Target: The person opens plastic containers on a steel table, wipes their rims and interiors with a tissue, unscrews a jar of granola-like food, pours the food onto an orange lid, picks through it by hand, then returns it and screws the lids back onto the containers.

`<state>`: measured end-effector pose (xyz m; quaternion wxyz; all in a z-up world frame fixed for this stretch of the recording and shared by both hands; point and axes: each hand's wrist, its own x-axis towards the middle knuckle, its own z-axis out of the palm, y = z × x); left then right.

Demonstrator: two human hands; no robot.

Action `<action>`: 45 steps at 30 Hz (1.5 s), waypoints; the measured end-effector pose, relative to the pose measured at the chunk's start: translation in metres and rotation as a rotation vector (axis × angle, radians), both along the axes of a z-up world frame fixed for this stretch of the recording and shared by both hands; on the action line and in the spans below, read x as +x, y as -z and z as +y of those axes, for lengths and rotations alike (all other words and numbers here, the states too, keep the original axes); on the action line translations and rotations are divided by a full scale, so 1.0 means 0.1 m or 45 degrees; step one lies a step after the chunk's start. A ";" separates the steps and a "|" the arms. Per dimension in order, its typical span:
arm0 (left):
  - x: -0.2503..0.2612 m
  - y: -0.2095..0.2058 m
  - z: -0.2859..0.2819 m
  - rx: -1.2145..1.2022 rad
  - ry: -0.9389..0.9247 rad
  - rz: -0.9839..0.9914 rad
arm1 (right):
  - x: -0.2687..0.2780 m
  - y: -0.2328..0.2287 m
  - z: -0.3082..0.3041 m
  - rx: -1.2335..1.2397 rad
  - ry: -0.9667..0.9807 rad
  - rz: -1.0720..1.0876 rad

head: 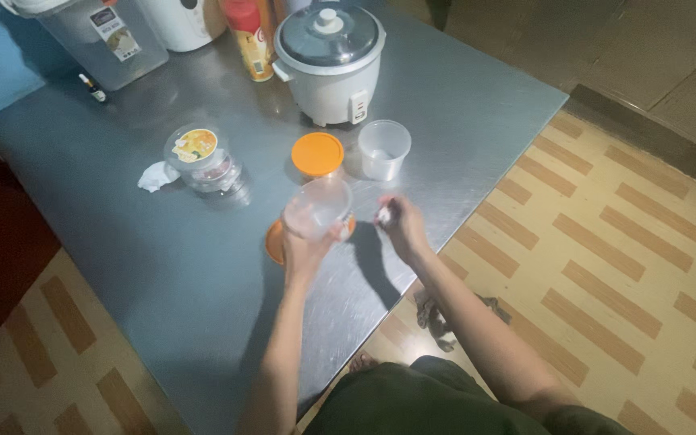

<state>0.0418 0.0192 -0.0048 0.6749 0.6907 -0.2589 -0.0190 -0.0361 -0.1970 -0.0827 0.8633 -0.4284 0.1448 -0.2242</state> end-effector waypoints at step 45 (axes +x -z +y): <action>1.10 0.18 -0.05 0.476 0.237 0.027 | -0.55 -0.37 0.46 0.706 -0.420 0.012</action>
